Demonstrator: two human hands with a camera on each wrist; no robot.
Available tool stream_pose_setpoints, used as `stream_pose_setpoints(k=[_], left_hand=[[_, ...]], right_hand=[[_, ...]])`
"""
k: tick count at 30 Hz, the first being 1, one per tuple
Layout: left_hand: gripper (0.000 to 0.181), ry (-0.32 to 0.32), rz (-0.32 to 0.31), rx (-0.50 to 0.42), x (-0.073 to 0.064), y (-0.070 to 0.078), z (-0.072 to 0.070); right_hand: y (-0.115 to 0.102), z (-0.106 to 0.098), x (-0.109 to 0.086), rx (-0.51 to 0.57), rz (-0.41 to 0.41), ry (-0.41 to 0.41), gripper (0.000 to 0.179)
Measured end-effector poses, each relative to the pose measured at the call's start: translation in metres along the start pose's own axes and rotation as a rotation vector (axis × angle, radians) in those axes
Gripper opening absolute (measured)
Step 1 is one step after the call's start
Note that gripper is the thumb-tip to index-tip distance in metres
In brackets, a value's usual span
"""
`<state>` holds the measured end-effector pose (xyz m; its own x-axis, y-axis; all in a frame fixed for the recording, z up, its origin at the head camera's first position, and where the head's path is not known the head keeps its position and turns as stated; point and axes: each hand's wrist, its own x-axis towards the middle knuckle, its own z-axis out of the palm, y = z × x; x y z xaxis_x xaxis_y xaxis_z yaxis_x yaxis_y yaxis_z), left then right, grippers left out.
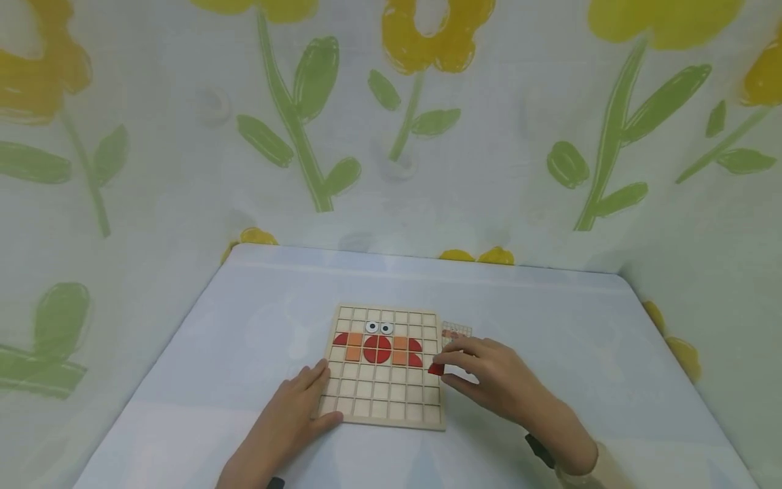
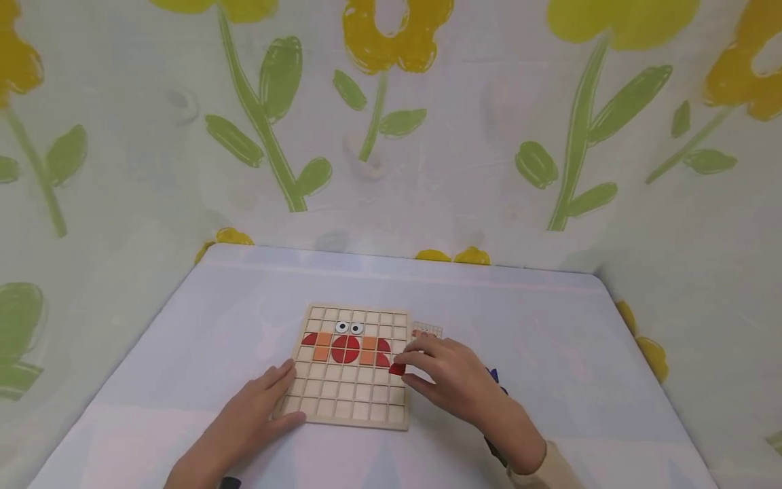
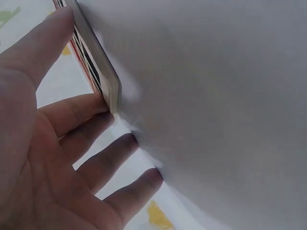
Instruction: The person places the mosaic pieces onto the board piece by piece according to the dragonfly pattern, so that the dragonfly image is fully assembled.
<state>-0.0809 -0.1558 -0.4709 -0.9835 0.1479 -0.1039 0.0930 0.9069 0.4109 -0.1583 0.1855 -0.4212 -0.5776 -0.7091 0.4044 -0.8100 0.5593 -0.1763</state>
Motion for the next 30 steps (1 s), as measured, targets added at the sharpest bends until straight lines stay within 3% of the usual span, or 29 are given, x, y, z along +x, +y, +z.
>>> stream_pose_setpoints(k=[10, 16, 24, 27, 30], left_hand=[[0.085, 0.015, -0.007, 0.002, 0.000, -0.001, 0.002], [0.084, 0.016, 0.000, -0.017, 0.000, -0.001, 0.001], [0.083, 0.016, 0.016, -0.022, -0.002, 0.000, -0.002], [0.083, 0.024, 0.026, -0.020, -0.003, 0.000, -0.002], [0.082, 0.028, 0.029, -0.023, -0.004, 0.000, -0.002]], right_hand=[[-0.012, 0.030, 0.053, 0.065, -0.074, 0.041, 0.032], [-0.017, 0.036, 0.087, 0.092, -0.158, 0.111, 0.030], [-0.023, 0.044, 0.119, 0.145, -0.203, 0.171, 0.029], [-0.025, 0.049, 0.129, 0.163, -0.200, 0.168, 0.029], [-0.026, 0.056, 0.136, 0.181, -0.162, 0.109, 0.030]])
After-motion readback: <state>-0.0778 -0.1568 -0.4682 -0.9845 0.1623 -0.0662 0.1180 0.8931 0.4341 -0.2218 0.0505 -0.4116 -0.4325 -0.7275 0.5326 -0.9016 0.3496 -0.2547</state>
